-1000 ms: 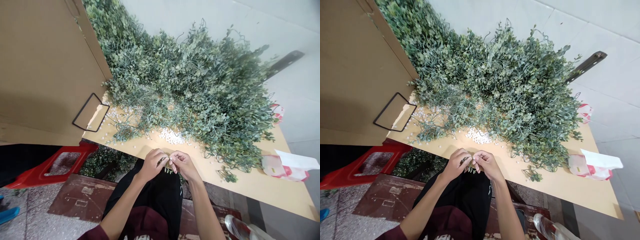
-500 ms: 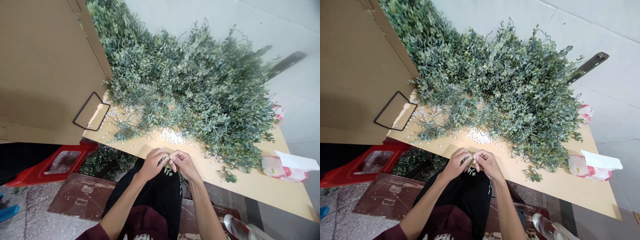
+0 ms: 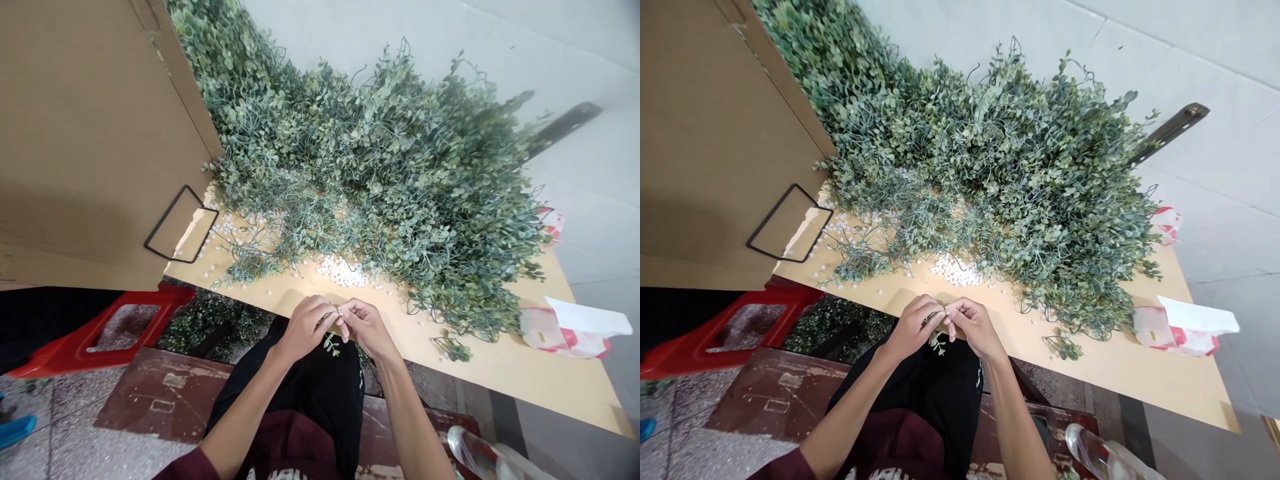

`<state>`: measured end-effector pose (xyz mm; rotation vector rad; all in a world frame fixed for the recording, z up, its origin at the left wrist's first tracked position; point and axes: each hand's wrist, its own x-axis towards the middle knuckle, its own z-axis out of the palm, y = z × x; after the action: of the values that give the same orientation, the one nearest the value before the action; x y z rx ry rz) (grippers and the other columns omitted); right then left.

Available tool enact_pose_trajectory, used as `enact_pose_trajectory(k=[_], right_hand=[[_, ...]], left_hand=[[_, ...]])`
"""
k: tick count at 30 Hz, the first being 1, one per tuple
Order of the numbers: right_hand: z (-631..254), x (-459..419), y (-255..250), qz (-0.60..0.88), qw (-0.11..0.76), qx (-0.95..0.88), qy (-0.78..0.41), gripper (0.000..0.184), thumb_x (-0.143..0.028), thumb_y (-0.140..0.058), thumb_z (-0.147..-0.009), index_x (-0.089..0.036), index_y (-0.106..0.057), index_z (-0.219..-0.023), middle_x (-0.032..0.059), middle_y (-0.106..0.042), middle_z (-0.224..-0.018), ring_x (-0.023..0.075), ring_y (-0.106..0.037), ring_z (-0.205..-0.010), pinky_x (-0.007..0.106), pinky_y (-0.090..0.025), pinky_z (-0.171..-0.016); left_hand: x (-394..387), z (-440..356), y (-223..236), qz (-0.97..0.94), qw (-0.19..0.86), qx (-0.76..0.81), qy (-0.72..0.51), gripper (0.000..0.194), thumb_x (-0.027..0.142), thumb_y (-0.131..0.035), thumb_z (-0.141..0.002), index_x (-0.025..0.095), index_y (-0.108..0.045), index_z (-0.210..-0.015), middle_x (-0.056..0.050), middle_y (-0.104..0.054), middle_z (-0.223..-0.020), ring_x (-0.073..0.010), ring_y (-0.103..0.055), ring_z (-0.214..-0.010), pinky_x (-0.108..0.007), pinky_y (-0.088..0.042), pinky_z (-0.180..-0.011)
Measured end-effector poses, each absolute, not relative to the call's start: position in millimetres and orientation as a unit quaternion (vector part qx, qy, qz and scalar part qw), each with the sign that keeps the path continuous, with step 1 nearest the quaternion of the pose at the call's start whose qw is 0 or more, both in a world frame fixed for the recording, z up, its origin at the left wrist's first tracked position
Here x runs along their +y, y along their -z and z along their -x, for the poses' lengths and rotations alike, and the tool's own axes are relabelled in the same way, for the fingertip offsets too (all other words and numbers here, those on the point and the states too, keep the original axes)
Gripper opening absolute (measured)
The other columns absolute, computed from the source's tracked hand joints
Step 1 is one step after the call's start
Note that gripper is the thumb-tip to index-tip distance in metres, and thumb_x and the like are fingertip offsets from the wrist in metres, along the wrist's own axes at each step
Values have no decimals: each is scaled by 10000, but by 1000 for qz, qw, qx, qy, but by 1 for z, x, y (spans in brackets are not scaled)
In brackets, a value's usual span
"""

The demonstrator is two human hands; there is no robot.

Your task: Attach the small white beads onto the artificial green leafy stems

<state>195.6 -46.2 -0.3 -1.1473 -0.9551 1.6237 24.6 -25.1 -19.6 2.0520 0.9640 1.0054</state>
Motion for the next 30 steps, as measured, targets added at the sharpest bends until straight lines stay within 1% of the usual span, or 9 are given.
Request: enact_pose_trajectory(k=[6, 9, 12, 15, 19, 24, 30], right_hand=[[-199, -46, 2, 460, 455, -376, -663, 211, -368, -735, -800, -163, -686, -797, 2, -646, -632, 100, -525, -463, 249, -455, -503], [-199, -46, 5, 455, 463, -365, -667, 185, -346, -736, -804, -168, -684, -796, 0, -647, -645, 91, -513, -470, 243, -435, -512], [-200, -47, 6, 455, 468, -352, -671, 177, -334, -742, -799, -173, -671, -788, -8, -631, -636, 78, -478, -465, 225, -388, -495], [-200, -47, 5, 466, 464, -346, -669, 210, -352, -753, -782, -172, -649, -756, -16, -602, -609, 75, -443, -455, 216, -345, -470], [-200, -47, 3, 467, 459, -355, -667, 242, -372, -746, -784, -160, -645, -727, -24, -550, -566, 77, -405, -453, 219, -323, -464], [-198, -50, 4, 482, 467, -354, -652, 223, -374, -733, -793, -163, -670, -756, -13, -571, -606, 78, -421, -464, 222, -342, -472], [-193, -54, 8, 507, 504, -352, -604, 187, -359, -711, -811, -174, -701, -785, 1, -609, -625, 86, -462, -464, 232, -387, -475]], left_hand=[[-24, -23, 19, -772, 351, 355, -395, 257, 298, -437, -985, 183, -651, -899, -55, -613, -842, -167, -561, -797, -287, -449, -743], [-23, -22, 18, -768, 357, 350, -400, 238, 287, -451, -979, 181, -651, -903, -55, -617, -852, -166, -566, -805, -284, -452, -749], [-23, -23, 18, -770, 354, 347, -401, 243, 294, -450, -979, 182, -653, -909, -59, -628, -860, -168, -572, -813, -287, -458, -750], [-24, -24, 18, -772, 350, 347, -402, 263, 311, -438, -983, 183, -656, -910, -65, -636, -865, -173, -575, -812, -295, -461, -752], [-23, -25, 18, -769, 349, 348, -407, 264, 314, -442, -982, 180, -654, -898, -64, -630, -855, -173, -572, -803, -295, -459, -747], [-23, -25, 18, -768, 350, 346, -410, 241, 283, -457, -976, 178, -648, -874, -51, -614, -821, -162, -561, -775, -283, -452, -727], [-23, -26, 19, -760, 356, 362, -407, 219, 271, -470, -969, 180, -649, -883, -51, -612, -827, -162, -566, -782, -284, -461, -728]])
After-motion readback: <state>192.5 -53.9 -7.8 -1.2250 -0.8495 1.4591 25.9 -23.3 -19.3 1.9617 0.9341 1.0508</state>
